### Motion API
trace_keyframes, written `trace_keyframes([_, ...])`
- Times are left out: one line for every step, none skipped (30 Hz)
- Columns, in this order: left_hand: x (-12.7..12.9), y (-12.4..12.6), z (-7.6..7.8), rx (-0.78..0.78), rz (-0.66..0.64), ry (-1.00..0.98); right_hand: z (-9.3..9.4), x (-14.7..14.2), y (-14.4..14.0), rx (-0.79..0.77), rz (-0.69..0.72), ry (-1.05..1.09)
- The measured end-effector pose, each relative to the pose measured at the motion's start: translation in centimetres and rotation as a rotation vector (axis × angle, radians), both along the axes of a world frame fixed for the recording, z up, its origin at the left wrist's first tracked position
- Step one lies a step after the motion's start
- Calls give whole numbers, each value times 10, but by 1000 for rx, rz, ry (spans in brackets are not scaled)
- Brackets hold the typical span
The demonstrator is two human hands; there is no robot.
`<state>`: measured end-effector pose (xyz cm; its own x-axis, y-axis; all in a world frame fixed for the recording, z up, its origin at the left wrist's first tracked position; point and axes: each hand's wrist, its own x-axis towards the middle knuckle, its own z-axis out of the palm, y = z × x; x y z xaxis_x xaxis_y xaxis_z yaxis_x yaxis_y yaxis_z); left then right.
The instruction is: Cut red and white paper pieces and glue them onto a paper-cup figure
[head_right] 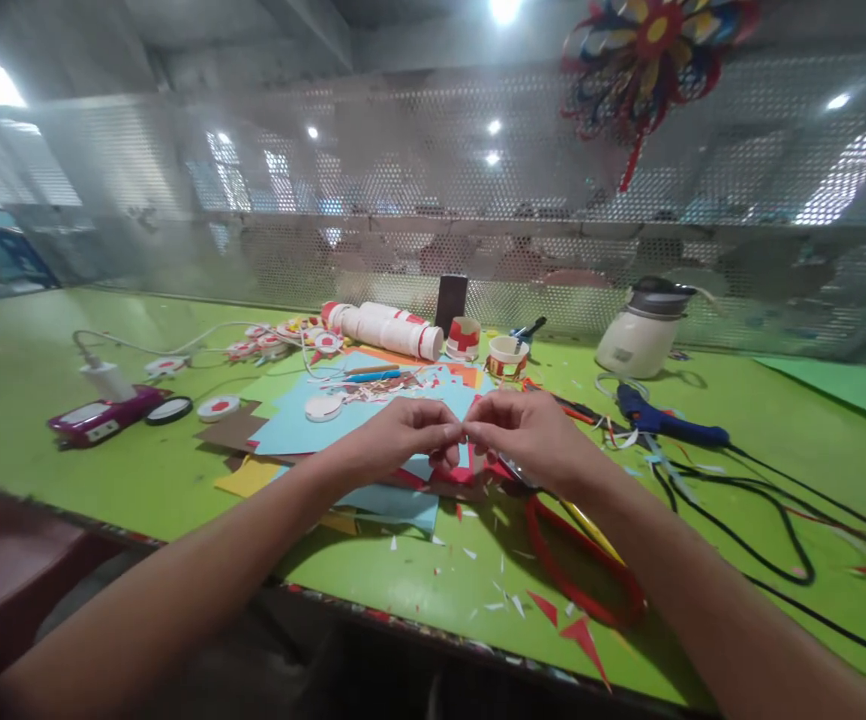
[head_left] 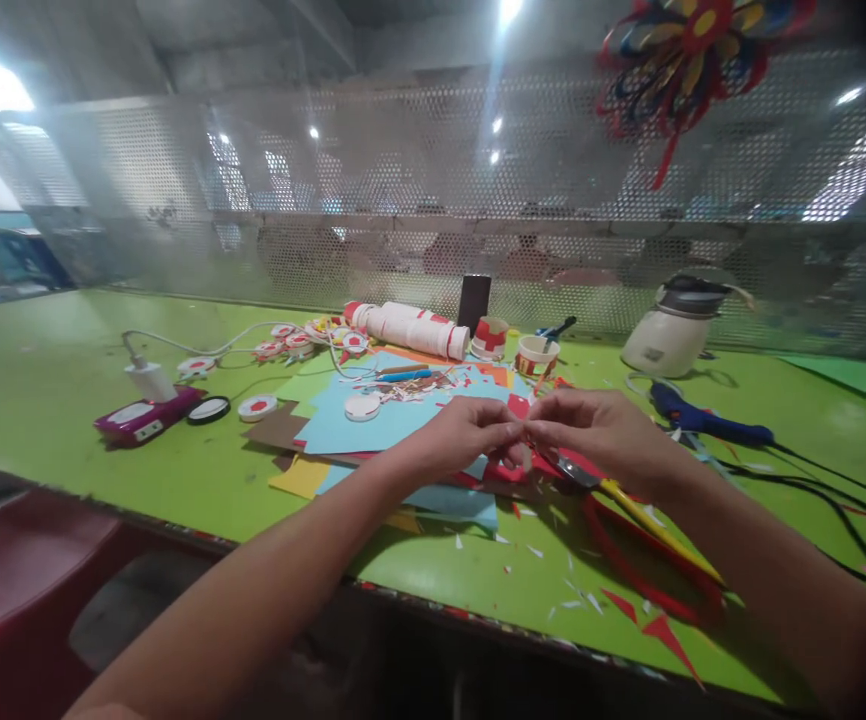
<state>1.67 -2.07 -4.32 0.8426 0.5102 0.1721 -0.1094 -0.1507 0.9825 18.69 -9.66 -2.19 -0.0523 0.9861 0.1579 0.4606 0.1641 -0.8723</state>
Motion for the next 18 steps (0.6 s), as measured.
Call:
trace_keyframes([0,0,0,-9,-7,-1,0,0,-1,3,-1,3])
trace_keyframes([0,1,-1,-27,-18,-5,1,-1,-1,9,-4,16])
trace_keyframes([-1,2,0,-50,-32,-14,1,-1,-1,18,-8,34])
trace_keyframes([-1,3,0,-69,-43,-24,0,-2,-1,30,-10,57])
trace_keyframes([-1,4,0,-78,-45,-36,0,-2,-1,43,-13,80])
trace_keyframes([-1,5,0,-70,-36,-46,-1,-3,0,56,-21,104])
trace_keyframes([-1,6,0,-44,-16,-53,-3,-3,1,65,-32,123])
trace_keyframes([-1,7,0,-3,9,-54,-4,-3,2,67,-45,137])
trace_keyframes([0,8,-1,47,35,-46,-6,-3,3,63,-58,142])
trace_keyframes([0,9,-1,102,55,-32,-7,-3,4,55,-70,136])
trace_keyframes([0,9,-1,161,65,-11,-8,-3,5,47,-78,113])
trace_keyframes([0,10,-2,228,71,17,-8,-3,6,45,-76,75])
trace_keyframes([0,10,-2,306,80,48,-8,-2,7,54,-62,22])
trace_keyframes([0,10,-2,390,91,83,-8,-1,7,72,-44,-45])
trace_keyframes([-1,10,-2,471,101,117,-7,-1,6,93,-22,-125])
trace_keyframes([-1,10,-3,541,108,149,-6,0,5,112,3,-214])
trace_keyframes([-1,10,-3,594,113,176,-5,1,5,127,25,-303])
trace_keyframes([-2,10,-3,628,114,197,-3,2,3,138,43,-384])
